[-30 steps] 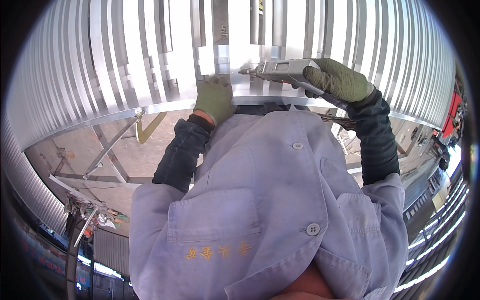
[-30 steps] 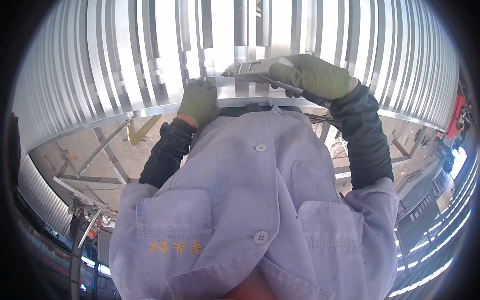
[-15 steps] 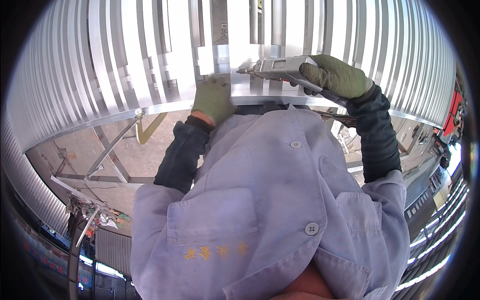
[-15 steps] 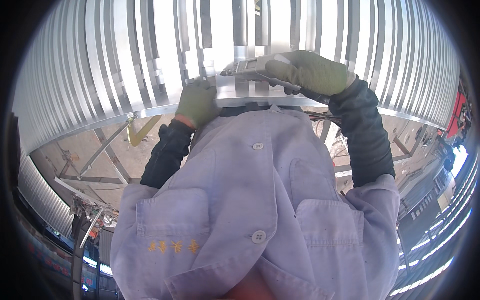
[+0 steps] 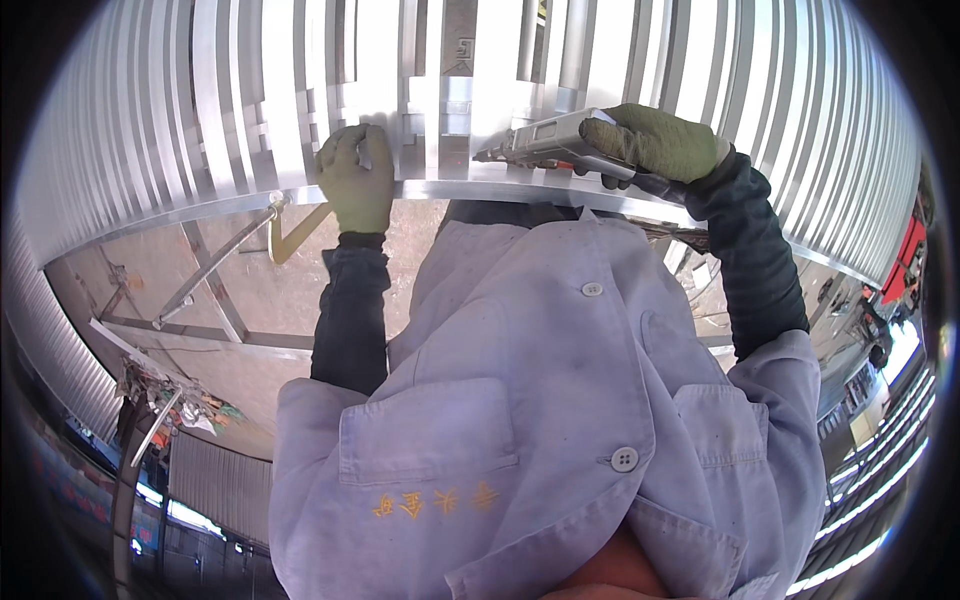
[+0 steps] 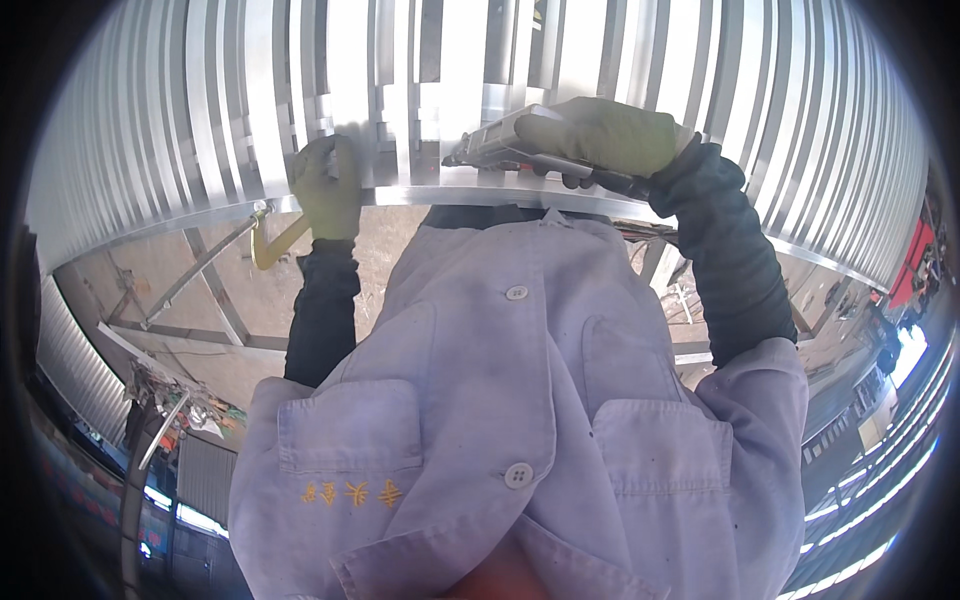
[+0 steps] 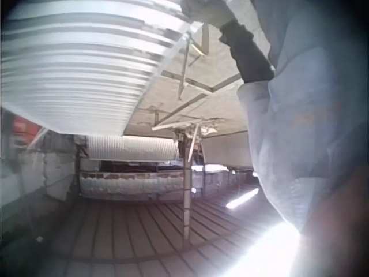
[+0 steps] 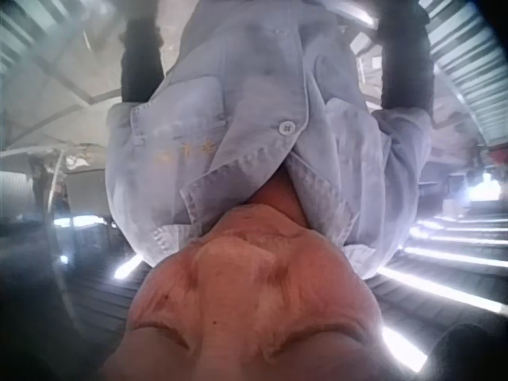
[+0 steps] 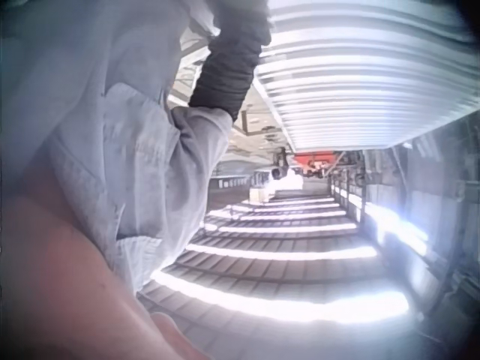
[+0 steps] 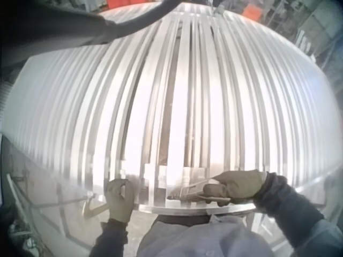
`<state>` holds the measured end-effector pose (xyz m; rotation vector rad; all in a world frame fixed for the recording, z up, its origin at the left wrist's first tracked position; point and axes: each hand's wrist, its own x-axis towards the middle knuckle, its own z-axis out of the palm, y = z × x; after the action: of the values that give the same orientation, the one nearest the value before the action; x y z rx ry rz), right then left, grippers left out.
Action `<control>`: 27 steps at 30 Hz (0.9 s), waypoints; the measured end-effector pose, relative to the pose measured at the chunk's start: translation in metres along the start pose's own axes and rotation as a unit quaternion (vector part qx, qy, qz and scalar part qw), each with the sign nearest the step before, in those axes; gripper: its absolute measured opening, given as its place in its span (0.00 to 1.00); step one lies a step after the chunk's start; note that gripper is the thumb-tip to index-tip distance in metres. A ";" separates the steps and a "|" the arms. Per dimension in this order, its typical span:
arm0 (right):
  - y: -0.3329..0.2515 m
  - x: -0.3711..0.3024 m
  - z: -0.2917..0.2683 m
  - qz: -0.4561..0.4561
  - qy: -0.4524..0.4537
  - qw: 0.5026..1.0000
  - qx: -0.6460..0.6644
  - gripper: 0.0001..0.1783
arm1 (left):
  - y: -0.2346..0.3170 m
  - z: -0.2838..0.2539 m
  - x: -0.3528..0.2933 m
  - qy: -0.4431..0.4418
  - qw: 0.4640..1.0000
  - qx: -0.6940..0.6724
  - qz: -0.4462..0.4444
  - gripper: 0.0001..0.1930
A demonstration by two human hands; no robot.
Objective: The person welds metal frame components using a handheld welding tool. They repeatedly position the tool at joints, apply welds, and move to adjacent sections of the frame. The person wears gloves and a work jacket while working on a large metal structure.
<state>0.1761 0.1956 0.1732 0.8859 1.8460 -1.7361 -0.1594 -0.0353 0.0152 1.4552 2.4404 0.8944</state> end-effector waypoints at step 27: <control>0.013 0.021 -0.002 0.016 -0.032 0.998 0.045 0.55 | 0.009 0.014 0.001 -0.010 0.992 0.114 -0.053 0.20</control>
<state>0.1712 0.2006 0.1498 0.8785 1.7174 -1.8181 -0.1474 -0.0260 0.0091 1.3771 2.6472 0.5934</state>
